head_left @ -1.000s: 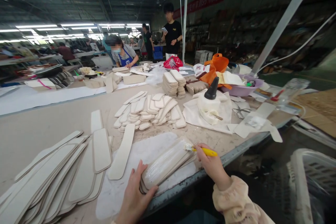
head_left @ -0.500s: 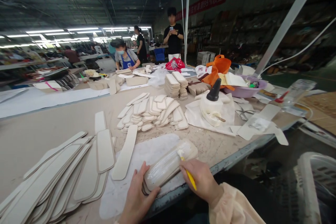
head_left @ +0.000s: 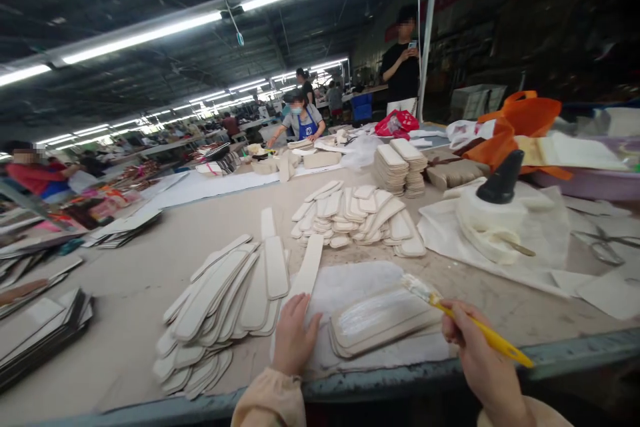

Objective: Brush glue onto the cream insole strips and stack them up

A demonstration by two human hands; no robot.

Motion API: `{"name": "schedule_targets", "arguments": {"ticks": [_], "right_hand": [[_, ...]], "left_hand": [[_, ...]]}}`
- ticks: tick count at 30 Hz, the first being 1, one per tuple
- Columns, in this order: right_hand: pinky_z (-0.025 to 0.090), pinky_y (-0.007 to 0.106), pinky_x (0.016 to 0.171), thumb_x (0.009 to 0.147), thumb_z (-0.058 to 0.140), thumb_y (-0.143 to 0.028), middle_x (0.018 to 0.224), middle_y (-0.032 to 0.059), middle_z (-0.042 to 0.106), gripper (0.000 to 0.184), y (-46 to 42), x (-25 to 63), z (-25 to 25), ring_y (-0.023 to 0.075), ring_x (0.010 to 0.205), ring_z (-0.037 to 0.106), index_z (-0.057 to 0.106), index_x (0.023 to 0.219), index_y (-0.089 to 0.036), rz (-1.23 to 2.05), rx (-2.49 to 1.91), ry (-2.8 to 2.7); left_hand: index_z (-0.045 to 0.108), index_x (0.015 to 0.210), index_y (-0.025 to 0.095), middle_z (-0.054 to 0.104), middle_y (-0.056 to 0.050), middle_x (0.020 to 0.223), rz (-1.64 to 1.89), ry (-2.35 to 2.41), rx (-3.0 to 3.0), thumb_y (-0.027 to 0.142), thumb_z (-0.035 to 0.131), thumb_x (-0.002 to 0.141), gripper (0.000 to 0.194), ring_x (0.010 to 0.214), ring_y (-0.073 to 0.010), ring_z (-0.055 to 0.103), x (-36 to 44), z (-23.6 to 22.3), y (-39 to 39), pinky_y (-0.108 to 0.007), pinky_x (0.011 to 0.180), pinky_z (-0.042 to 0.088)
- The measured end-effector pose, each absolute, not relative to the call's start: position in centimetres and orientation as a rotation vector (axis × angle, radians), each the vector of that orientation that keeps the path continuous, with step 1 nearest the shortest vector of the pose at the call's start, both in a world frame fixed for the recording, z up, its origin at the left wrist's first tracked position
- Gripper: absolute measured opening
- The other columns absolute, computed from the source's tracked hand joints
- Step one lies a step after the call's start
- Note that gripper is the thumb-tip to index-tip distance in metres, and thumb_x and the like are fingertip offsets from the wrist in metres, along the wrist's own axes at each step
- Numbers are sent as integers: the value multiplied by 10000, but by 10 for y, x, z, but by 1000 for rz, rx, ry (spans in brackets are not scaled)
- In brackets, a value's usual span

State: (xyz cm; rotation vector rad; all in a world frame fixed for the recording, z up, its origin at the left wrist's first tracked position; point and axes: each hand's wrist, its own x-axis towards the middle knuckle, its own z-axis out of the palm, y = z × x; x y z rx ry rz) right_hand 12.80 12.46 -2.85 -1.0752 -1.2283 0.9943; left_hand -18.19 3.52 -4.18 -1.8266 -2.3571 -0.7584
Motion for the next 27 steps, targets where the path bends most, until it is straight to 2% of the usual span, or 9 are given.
{"name": "schedule_targets", "arguments": {"ticks": [2, 6, 9, 13, 18, 20, 23, 25, 27], "right_hand": [[402, 286, 496, 869, 498, -465, 598, -5, 504, 294, 121, 129, -26, 152, 541, 463, 630, 921, -208, 1064, -1073, -1225], [408, 297, 527, 850, 535, -462, 605, -2, 505, 282, 117, 129, -24, 161, 564, 465, 631, 923, -208, 1060, -1061, -1260], [418, 296, 547, 868, 519, -447, 606, -4, 502, 274, 117, 130, -25, 160, 577, 472, 627, 935, -204, 1049, -1035, -1285], [448, 292, 577, 890, 500, -424, 656, 9, 540, 269, 116, 133, -22, 159, 608, 501, 620, 976, -200, 978, -1039, -1281], [532, 326, 684, 886, 525, -408, 907, 64, 649, 281, 121, 134, -16, 165, 703, 612, 597, 1061, -200, 862, -1030, -1170], [544, 348, 749, 893, 517, -410, 1032, 83, 648, 268, 125, 133, -15, 184, 819, 648, 585, 1055, -208, 882, -981, -1124], [526, 400, 862, 895, 513, -428, 1220, 97, 587, 252, 130, 132, -16, 229, 1029, 627, 526, 1052, -230, 1034, -905, -1065], [524, 425, 868, 898, 492, -455, 1297, 105, 544, 267, 132, 131, -17, 247, 1074, 613, 464, 1071, -253, 1178, -866, -1021], [546, 421, 812, 902, 458, -483, 1317, 116, 534, 284, 132, 131, -17, 256, 1063, 621, 418, 1086, -270, 1252, -856, -990]], "left_hand": [[640, 1073, 163, 648, -140, 1115, -694, -2379, -1809, 329, 541, 823, 316, 1085, -284, 575, -199, -35, 39, -474, 947, 461], [694, 905, 189, 679, -111, 1010, -577, -2385, -1881, 316, 571, 787, 213, 992, -269, 613, -211, -28, 43, -422, 889, 483], [700, 847, 208, 695, -96, 978, -512, -2384, -1929, 287, 510, 816, 207, 956, -247, 631, -211, -23, 46, -395, 882, 472], [659, 751, 206, 701, -64, 798, -500, -2407, -1946, 215, 427, 834, 247, 785, -203, 660, -221, -11, 49, -324, 757, 488], [570, 962, 202, 688, -65, 893, -717, -2378, -1899, 312, 321, 912, 277, 815, -192, 645, -221, 25, 48, -297, 720, 477], [560, 948, 215, 676, -37, 844, -932, -2335, -1984, 366, 358, 909, 255, 747, -173, 629, -206, 45, 45, -265, 673, 471], [579, 867, 228, 639, 11, 705, -1233, -2281, -2241, 374, 421, 889, 217, 654, -151, 589, -172, 70, 42, -233, 620, 450], [589, 824, 225, 614, 27, 644, -1304, -2320, -2411, 364, 423, 890, 226, 631, -142, 573, -149, 78, 43, -226, 623, 441], [596, 801, 219, 588, 35, 603, -1304, -2430, -2516, 371, 428, 886, 242, 612, -137, 558, -131, 76, 47, -227, 620, 431]]}}
